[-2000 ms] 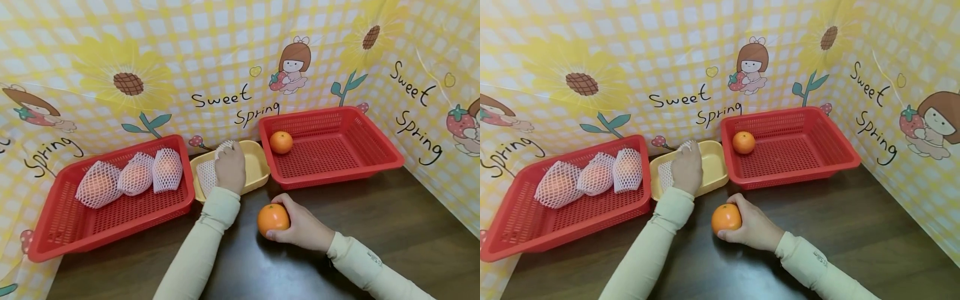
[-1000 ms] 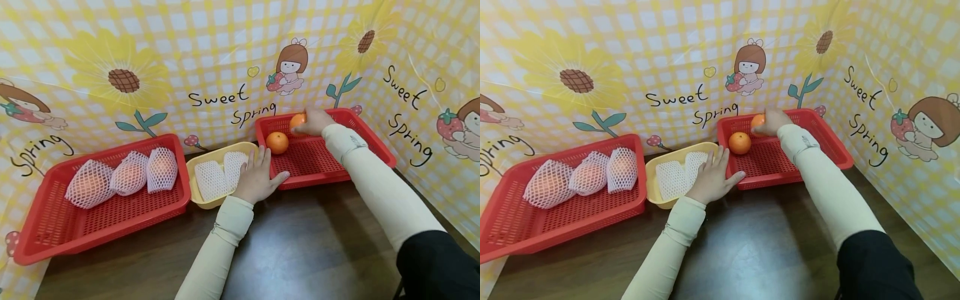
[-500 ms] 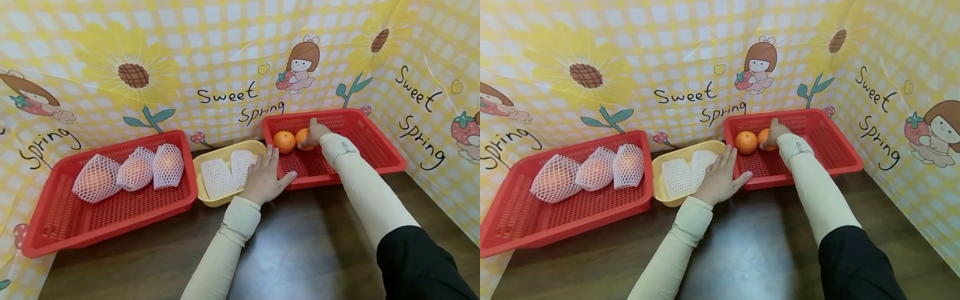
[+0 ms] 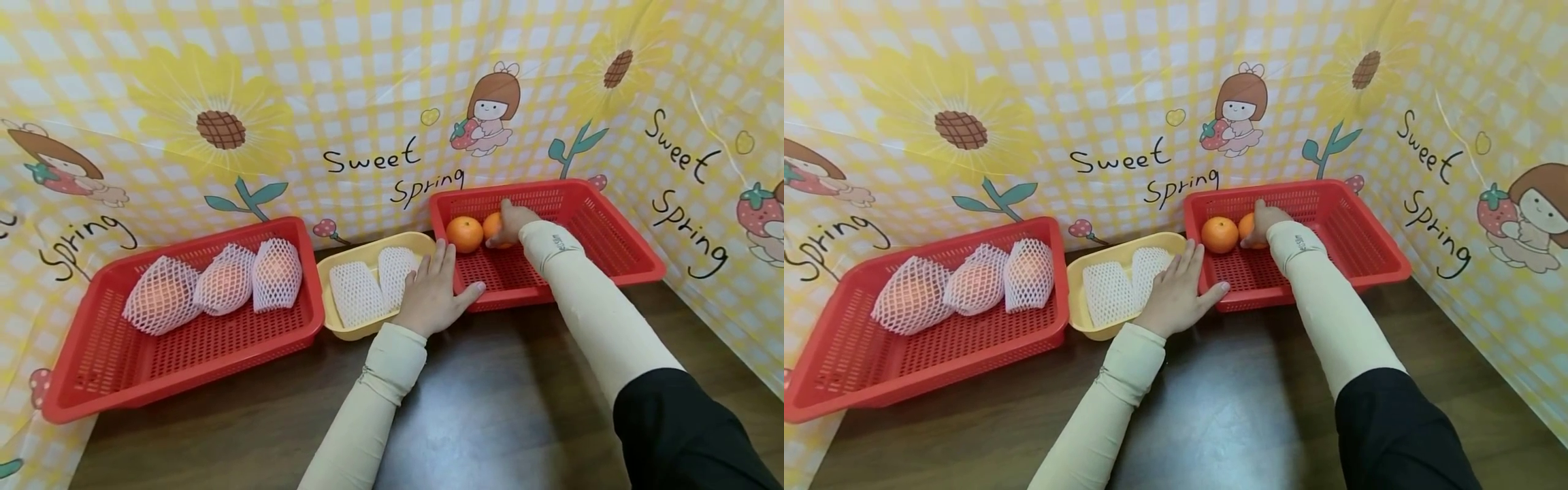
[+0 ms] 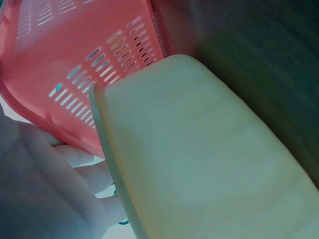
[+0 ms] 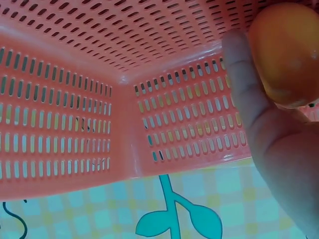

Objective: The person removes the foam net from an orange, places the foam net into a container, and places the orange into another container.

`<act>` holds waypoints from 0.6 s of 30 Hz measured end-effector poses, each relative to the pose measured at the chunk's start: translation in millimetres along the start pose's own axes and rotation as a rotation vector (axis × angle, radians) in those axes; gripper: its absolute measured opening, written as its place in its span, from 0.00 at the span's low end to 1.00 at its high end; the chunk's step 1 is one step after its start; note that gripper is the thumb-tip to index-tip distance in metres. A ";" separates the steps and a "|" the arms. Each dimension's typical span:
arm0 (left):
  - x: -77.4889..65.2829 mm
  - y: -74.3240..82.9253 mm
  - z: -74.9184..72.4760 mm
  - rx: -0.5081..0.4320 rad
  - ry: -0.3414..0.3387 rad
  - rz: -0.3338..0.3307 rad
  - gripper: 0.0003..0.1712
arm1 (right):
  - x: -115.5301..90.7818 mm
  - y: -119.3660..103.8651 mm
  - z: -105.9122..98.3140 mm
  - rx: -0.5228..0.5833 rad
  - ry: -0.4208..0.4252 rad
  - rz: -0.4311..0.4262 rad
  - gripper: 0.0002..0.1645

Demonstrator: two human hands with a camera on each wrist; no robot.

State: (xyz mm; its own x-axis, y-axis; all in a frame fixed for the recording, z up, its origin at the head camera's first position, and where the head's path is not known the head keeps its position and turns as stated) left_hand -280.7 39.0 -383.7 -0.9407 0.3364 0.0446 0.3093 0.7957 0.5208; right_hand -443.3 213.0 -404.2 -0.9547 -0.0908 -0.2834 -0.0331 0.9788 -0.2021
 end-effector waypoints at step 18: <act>0.6 -1.5 2.2 0.012 -0.006 -0.012 0.53 | -35.7 -3.4 -40.6 0.024 0.111 -0.091 0.65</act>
State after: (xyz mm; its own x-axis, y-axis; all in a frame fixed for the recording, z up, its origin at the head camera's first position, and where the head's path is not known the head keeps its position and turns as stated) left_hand -281.4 39.2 -386.3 -0.9433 0.3303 0.0331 0.3000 0.8054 0.5112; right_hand -421.0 220.4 -355.3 -0.9750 -0.1566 -0.1573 -0.1150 0.9626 -0.2454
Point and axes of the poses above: each hand's wrist, its own x-axis towards the middle knuckle, its own z-axis out of the palm, y = z × x, the point moved 10 cm from there along x, towards the middle knuckle, and after that the axes turned 6 degrees about -x, right-handed, at the moved point
